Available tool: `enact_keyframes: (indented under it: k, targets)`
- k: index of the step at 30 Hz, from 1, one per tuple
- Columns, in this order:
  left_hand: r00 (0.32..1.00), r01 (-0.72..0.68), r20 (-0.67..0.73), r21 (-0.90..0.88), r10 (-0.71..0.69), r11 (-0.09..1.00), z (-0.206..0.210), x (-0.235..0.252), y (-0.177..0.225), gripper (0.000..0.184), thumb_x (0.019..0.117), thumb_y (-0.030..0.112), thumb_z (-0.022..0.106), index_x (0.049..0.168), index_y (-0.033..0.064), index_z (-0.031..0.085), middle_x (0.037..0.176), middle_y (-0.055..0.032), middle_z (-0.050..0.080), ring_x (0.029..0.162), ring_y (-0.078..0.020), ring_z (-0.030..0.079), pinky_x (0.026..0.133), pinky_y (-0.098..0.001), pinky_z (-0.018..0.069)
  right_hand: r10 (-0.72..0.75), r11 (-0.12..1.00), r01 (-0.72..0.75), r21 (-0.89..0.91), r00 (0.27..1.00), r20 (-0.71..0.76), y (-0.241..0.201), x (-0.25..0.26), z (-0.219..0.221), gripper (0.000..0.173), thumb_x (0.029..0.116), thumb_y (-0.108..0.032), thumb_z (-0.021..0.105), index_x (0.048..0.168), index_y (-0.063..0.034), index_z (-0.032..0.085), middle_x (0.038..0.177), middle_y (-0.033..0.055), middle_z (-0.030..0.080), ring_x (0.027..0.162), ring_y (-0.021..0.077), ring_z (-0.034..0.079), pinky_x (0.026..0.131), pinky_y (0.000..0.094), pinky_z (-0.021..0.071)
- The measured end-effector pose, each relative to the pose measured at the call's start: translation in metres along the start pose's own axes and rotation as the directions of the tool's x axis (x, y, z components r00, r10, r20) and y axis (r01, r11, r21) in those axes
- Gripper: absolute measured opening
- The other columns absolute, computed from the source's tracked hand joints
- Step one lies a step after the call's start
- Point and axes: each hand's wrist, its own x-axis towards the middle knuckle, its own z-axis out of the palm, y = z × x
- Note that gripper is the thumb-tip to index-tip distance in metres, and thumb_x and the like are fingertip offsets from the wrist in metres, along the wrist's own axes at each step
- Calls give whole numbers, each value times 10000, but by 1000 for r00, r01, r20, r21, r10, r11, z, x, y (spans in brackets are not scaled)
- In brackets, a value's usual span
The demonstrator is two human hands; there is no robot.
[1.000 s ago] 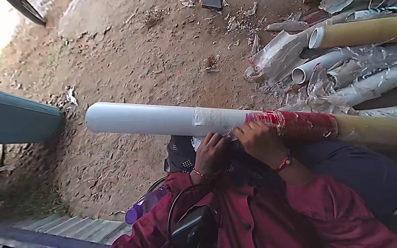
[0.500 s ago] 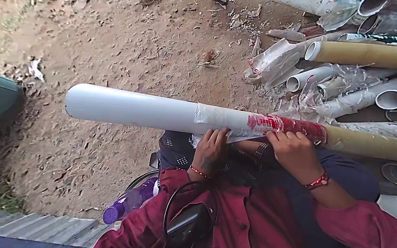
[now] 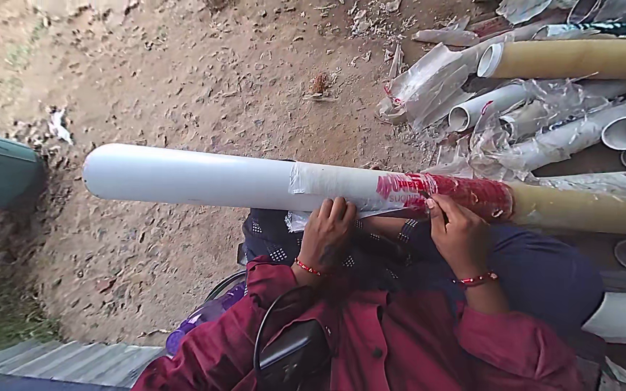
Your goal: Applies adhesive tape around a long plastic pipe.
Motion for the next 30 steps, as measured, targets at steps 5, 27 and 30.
enact_keyframes:
  k: [5, 27, 30]
  targets:
    - [956, -212, -199, 50, 218, 976, 12, -7, -12, 214, 927, 39, 531, 735, 58, 625, 664, -84, 598, 596, -248, 593, 535, -345, 448, -75, 996, 79, 46, 995, -66, -7, -1, 10, 298, 993, -140, 529, 991, 17, 781, 825, 177, 764, 681, 329, 729, 608, 444, 552]
    - [963, -119, -246, -30, 108, 992, 19, -12, -5, 187, 939, 46, 591, 871, 43, 765, 709, -102, 663, 618, -258, 621, 555, -354, 468, -187, 947, 210, 241, 975, -116, -26, -10, 17, 346, 1037, -179, 473, 960, -4, 762, 928, 138, 773, 911, 272, 735, 845, 349, 563]
    - [937, -143, -327, -39, 123, 989, 25, -13, -9, 209, 936, 56, 591, 847, 77, 780, 669, -63, 654, 592, -215, 593, 556, -330, 450, -381, 925, 378, -41, 916, -124, -38, 0, 7, 243, 963, -40, 532, 987, -61, 773, 884, 119, 757, 831, 308, 711, 721, 391, 535]
